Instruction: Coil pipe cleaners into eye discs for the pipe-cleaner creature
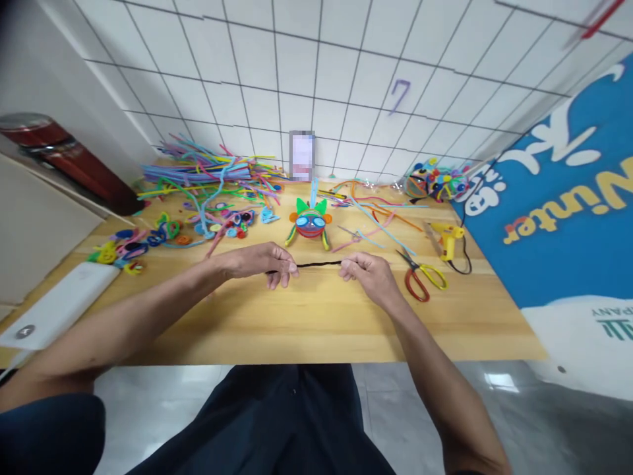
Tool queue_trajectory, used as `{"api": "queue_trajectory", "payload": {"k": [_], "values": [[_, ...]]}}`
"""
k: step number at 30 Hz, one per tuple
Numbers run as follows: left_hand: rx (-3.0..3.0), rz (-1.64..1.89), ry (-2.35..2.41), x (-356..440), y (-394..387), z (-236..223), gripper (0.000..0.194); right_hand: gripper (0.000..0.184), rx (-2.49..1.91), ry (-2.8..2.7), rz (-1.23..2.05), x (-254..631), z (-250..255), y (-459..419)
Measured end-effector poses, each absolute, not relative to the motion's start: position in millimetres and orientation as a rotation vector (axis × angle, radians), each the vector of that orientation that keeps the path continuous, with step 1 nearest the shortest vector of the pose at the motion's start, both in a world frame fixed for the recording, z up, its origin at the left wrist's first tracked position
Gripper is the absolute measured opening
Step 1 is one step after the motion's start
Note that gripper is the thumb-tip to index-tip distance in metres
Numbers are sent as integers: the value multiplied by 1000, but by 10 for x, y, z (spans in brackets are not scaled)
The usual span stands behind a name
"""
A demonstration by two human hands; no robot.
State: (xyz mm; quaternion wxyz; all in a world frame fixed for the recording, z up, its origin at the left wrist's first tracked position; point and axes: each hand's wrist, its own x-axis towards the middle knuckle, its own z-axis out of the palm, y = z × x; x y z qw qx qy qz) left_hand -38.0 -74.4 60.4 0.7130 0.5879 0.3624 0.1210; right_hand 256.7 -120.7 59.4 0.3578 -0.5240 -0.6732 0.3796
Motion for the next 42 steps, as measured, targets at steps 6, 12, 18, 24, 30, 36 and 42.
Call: {"api": "queue_trajectory", "payload": {"k": [6, 12, 18, 24, 30, 36, 42], "values": [[1289, 257, 829, -216, -839, 467, 41, 34, -1402, -1532, 999, 2838, 443, -1314], [1258, 223, 829, -184, -792, 381, 51, 36, -1347, -1444, 1038, 3021, 359, -1282], [1270, 171, 860, -83, -722, 323, 59, 37, -1377, -1420, 964, 3062, 309, -1198], [1089, 286, 843, 82, -624, 292, 67, 34, -1397, -1471, 917, 3060, 337, -1166], [1283, 230, 760, 321, -665, 284, 39, 30, -1379, -1462, 1008, 2953, 339, -1136], [1217, 270, 721, 459, -748, 248, 30, 35, -1223, -1317, 1318, 2840, 390, -1135], [1095, 282, 685, 439, -748, 220, 32, 35, -1206, -1276, 1341, 2749, 436, -1095]]}}
